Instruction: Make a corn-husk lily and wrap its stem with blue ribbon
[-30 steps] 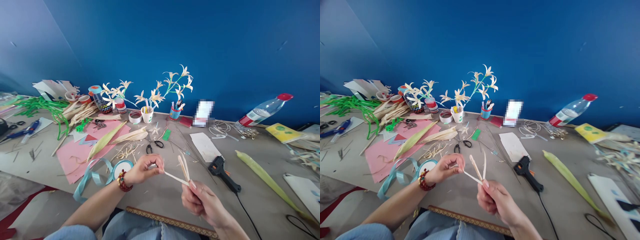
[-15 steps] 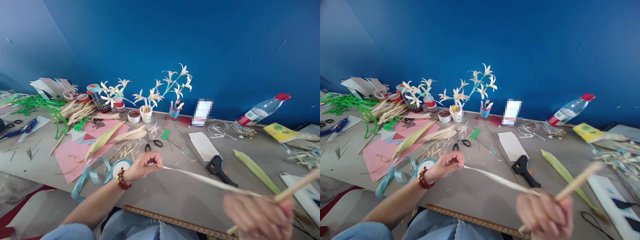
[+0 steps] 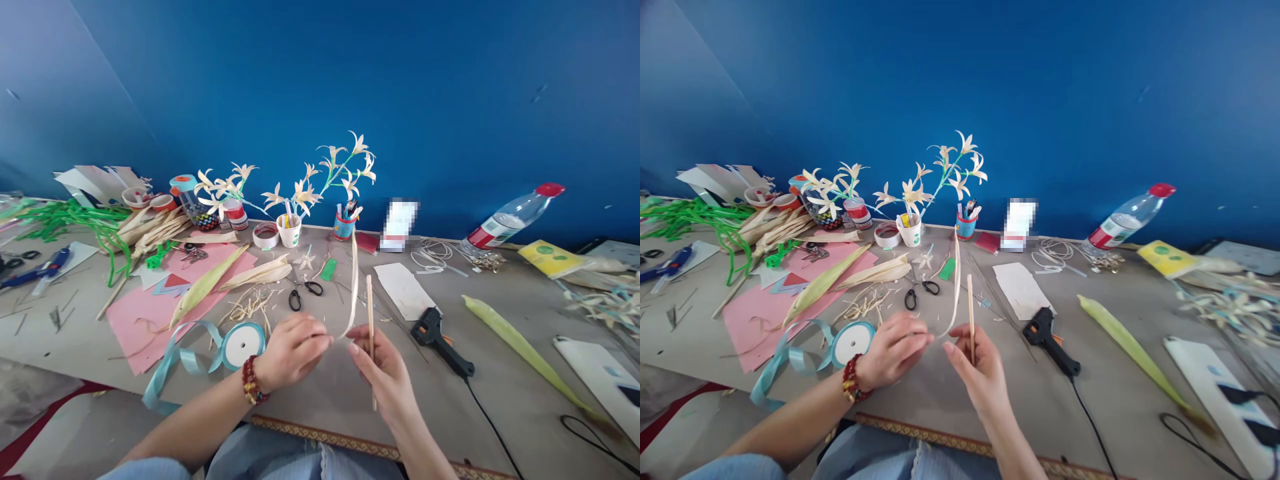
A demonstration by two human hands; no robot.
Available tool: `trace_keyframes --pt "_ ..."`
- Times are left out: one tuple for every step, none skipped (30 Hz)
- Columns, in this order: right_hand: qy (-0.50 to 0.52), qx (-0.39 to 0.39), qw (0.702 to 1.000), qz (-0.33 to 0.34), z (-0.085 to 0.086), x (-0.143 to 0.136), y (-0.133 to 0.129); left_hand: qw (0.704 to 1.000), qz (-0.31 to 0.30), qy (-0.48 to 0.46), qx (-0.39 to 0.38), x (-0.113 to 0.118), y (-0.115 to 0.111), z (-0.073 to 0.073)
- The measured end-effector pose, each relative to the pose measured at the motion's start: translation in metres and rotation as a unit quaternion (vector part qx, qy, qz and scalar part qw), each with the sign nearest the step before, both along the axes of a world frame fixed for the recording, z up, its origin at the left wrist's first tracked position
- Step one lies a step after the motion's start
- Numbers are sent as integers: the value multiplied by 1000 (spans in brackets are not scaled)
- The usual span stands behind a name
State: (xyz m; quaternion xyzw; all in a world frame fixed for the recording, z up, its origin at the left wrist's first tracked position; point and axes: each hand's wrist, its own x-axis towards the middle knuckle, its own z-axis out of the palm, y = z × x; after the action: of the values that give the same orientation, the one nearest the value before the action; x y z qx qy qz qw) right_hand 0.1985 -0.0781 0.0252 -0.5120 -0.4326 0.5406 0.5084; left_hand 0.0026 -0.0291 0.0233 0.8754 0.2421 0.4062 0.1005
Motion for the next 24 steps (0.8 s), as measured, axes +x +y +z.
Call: trace_keyframes --pt "-6 11 1000 -9 0 -3 2 999 10 21 38 -1 -2 -1" --pt "-9 21 999 -22 -1 -6 4 997 18 34 62 -1 -4 -1" --pt "-11 28 999 -39 -2 -8 6 996 22 38 74 -1 -6 -1" --pt "-9 35 998 -57 -4 -9 6 996 22 34 76 -1 -7 -1" --pt "-4 40 996 -74 -6 -10 6 997 20 19 69 0 -8 -1" --pt "5 44 995 -91 -8 -11 5 999 17 -5 48 1 -9 0" --pt "15 47 993 -105 -11 -11 5 999 14 -36 16 2 -9 2" --pt "24 50 992 -117 -14 -11 4 997 14 -72 -27 4 -10 4" --pt "31 51 990 -128 -16 -12 3 991 14 -101 -84 6 -10 7" --pt "34 50 989 -137 -18 -13 2 982 9 -123 -142 9 -10 9" --pt "35 48 988 -141 -19 -14 2 972 9 -129 -196 11 -10 11" --pt "35 47 988 -145 -20 -15 1 961 8 -124 -247 13 -10 13" --pt "34 47 988 -146 -20 -15 1 950 9 -116 -291 14 -9 14" --pt "32 47 988 -143 -20 -16 1 937 12 -110 -332 15 -9 14" --pt "31 46 990 -132 -20 -16 1 923 13 -110 -369 16 -8 14" --pt "28 42 992 -114 -19 -15 2 908 11 -119 -401 16 -8 13" --pt "23 36 995 -86 -17 -14 2 894 7 -133 -427 16 -7 12" --pt "12 28 998 -50 -16 -13 2 883 2 -147 -445 15 -7 11" --pt "-5 21 1000 -8 -14 -12 2 877 -2 -156 -455 15 -7 11" --pt "-27 16 999 33 -12 -11 2 876 -2 -159 -456 14 -7 11" --pt "-53 16 996 67 -11 -10 2 879 0 -155 -451 14 -7 12" --pt "-81 19 992 91 -10 -10 1 885 4 -148 -441 14 -8 13" --pt "-107 23 988 106 -9 -11 1 892 7 -141 -429 14 -8 14" --pt "-130 27 985 114 -9 -12 0 898 8 -137 -417 14 -8 15"
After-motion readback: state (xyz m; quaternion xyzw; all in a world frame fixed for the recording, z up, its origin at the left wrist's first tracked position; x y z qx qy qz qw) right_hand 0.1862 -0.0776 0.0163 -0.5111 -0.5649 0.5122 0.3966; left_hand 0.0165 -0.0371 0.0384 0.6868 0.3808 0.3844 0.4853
